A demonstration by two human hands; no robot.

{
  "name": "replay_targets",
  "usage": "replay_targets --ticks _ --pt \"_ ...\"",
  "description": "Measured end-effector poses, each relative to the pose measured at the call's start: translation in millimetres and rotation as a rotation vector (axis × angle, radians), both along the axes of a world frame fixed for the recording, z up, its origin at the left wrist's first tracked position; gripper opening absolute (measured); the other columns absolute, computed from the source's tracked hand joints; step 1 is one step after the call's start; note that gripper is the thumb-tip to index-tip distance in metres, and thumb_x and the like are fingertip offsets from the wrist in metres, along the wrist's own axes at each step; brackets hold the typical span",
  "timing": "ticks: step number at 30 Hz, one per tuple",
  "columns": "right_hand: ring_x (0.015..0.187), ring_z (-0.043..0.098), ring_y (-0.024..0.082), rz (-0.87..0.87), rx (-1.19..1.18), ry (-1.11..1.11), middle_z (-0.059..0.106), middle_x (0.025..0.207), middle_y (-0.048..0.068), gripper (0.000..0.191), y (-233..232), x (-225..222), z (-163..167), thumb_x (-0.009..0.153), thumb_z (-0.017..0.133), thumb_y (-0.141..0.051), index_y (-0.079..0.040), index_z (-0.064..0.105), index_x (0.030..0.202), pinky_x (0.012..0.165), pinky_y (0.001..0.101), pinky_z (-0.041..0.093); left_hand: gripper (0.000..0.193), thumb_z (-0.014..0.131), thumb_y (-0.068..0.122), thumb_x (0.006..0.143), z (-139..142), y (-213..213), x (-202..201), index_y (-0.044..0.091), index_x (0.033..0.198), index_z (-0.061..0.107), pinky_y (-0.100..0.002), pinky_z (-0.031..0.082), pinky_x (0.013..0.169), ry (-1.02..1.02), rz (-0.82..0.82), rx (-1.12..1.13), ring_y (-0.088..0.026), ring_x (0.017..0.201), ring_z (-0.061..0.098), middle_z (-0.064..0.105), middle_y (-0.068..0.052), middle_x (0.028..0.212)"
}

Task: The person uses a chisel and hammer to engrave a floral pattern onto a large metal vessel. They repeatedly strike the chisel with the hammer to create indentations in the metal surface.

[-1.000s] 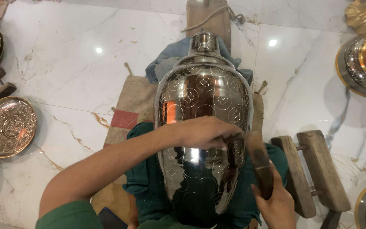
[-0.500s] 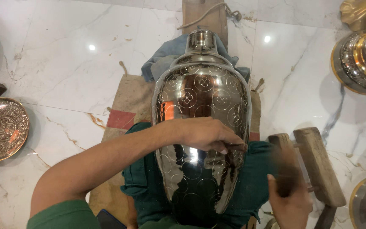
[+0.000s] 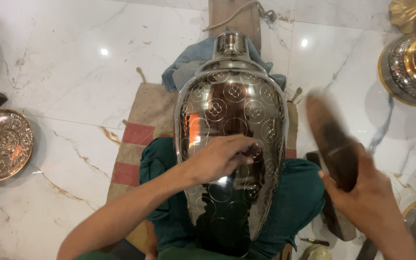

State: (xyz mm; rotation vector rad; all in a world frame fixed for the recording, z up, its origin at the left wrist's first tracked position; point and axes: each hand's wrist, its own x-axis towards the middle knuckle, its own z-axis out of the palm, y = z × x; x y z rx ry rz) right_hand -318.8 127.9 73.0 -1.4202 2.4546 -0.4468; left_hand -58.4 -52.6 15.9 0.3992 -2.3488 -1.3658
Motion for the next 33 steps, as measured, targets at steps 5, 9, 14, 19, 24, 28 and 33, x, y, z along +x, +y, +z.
replay_targets --ticks 5,9,14,19,24,28,33 --pt "0.075 0.072 0.028 0.294 0.366 0.290 0.068 0.101 0.007 0.085 -46.6 20.8 65.5 0.087 0.074 -0.030 -0.034 0.036 0.163 0.065 0.0400 0.061 0.032 0.070 0.009 0.094 -5.6 28.3 8.2 0.001 0.124 0.062 -0.041 0.058 0.077 0.052 0.315 -0.013 -0.031 0.089 0.071 0.068 -0.014 0.103" --pt "0.080 0.072 0.018 0.646 0.615 0.686 0.063 0.097 0.001 0.083 -74.2 43.8 105.5 0.095 0.061 -0.023 -0.047 0.018 0.162 0.072 0.0344 0.063 0.028 0.070 0.007 0.097 -16.0 54.7 8.9 0.001 0.122 0.059 -0.039 0.058 0.070 0.114 0.562 0.054 -0.030 0.082 0.072 0.068 -0.015 0.098" --pt "0.079 0.069 0.019 0.773 0.616 0.601 0.061 0.103 0.004 0.086 -91.5 71.8 124.2 0.096 0.058 -0.019 -0.044 0.012 0.164 0.071 0.0336 0.062 0.020 0.071 0.009 0.097 -31.4 78.1 3.2 0.002 0.110 0.059 -0.039 0.057 0.069 0.117 0.796 0.098 -0.029 0.078 0.074 0.072 -0.014 0.092" --pt "0.077 0.070 0.019 0.730 0.662 0.523 0.062 0.103 0.005 0.076 -91.3 75.5 121.2 0.103 0.048 -0.018 -0.047 0.013 0.165 0.072 0.0334 0.063 0.018 0.072 0.007 0.094 -36.7 84.6 4.3 0.001 0.106 0.060 -0.040 0.055 0.065 0.086 0.847 0.157 -0.031 0.072 0.070 0.071 -0.015 0.085" --pt "0.078 0.071 0.018 0.741 0.642 0.542 0.063 0.104 0.004 0.074 -82.0 63.3 103.3 0.104 0.047 -0.020 -0.045 0.014 0.165 0.074 0.0346 0.063 0.017 0.071 0.005 0.095 -37.5 85.1 1.6 0.001 0.106 0.058 -0.038 0.056 0.067 0.133 0.826 0.092 -0.027 0.074 0.072 0.072 -0.012 0.086" --pt "0.080 0.069 0.019 0.716 0.580 0.651 0.062 0.102 0.004 0.075 -76.9 51.5 85.7 0.102 0.051 -0.020 -0.045 0.016 0.163 0.070 0.0335 0.062 0.020 0.070 0.006 0.097 -37.5 87.9 -5.8 0.001 0.109 0.055 -0.035 0.060 0.070 0.251 0.931 0.308 -0.021 0.079 0.073 0.071 -0.012 0.090" --pt "0.079 0.068 0.019 0.703 0.595 0.672 0.060 0.096 0.004 0.085 -78.3 44.1 73.8 0.097 0.058 -0.017 -0.034 0.015 0.168 0.066 0.0316 0.059 0.025 0.073 0.008 0.096 -34.7 88.4 -8.0 0.000 0.113 0.055 -0.033 0.056 0.071 0.146 0.954 0.156 -0.019 0.075 0.069 0.070 -0.012 0.086"
